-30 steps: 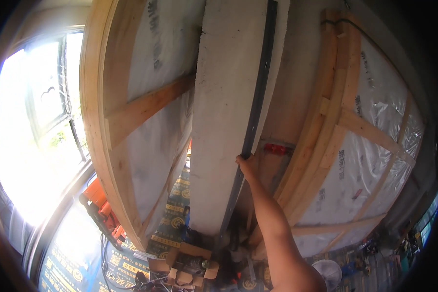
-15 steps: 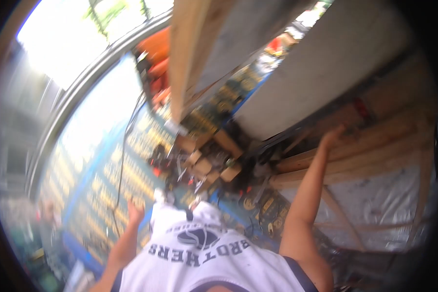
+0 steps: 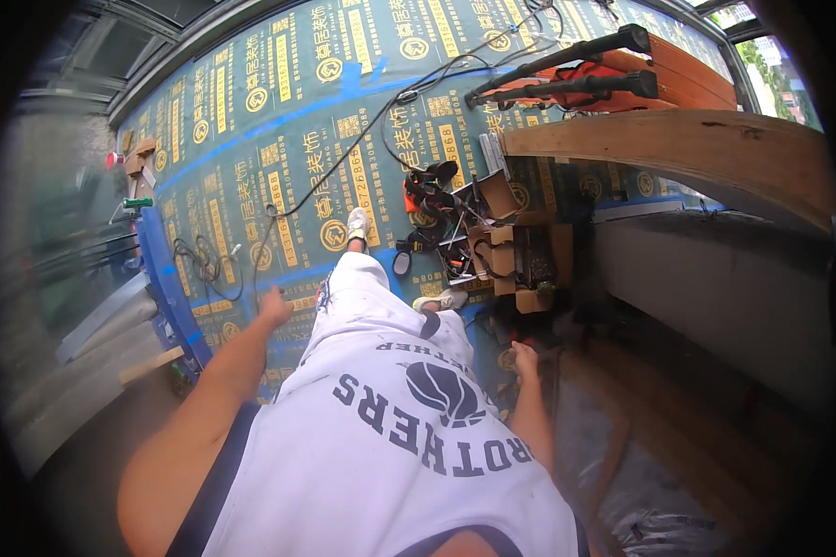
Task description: Cutting a thin metal strip with an angle grinder while squatting on the floor.
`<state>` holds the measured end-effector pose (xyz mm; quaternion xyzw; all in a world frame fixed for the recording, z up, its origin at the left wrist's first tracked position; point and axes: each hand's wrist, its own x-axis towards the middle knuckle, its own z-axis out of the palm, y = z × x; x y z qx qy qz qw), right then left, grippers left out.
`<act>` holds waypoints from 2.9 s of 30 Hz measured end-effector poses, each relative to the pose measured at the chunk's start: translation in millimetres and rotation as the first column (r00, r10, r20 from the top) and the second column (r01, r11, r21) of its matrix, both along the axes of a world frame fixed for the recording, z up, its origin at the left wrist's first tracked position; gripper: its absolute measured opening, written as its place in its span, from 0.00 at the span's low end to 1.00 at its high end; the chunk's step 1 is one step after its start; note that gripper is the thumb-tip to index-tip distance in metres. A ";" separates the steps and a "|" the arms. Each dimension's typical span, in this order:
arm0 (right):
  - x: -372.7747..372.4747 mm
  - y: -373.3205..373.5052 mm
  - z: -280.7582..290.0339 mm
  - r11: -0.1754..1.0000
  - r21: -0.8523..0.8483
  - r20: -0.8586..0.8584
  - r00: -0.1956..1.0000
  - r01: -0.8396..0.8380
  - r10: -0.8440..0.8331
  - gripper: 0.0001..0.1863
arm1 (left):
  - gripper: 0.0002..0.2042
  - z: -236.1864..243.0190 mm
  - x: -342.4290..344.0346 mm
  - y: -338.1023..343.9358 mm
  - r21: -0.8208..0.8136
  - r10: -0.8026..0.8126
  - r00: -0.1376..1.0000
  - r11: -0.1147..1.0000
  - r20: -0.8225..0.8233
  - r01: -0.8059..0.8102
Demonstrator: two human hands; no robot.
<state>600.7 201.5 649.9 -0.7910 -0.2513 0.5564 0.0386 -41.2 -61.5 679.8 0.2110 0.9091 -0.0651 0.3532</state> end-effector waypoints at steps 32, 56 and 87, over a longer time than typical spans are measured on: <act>-486.3 403.5 -19.9 0.914 0.216 0.173 0.935 -0.343 0.310 0.19 | 0.21 -12.6 -414.4 434.1 0.179 0.438 0.819 0.832 0.370 -0.526; -516.5 671.7 40.2 0.701 0.254 0.009 0.723 0.666 -0.690 0.13 | 0.18 -9.5 -470.2 1342.0 0.644 -0.339 0.865 0.765 0.369 0.025; -44.4 1178.0 94.3 0.315 0.466 0.040 0.336 0.827 -0.941 0.19 | 0.20 -54.7 21.1 1825.4 0.268 -0.697 0.593 0.709 0.403 0.652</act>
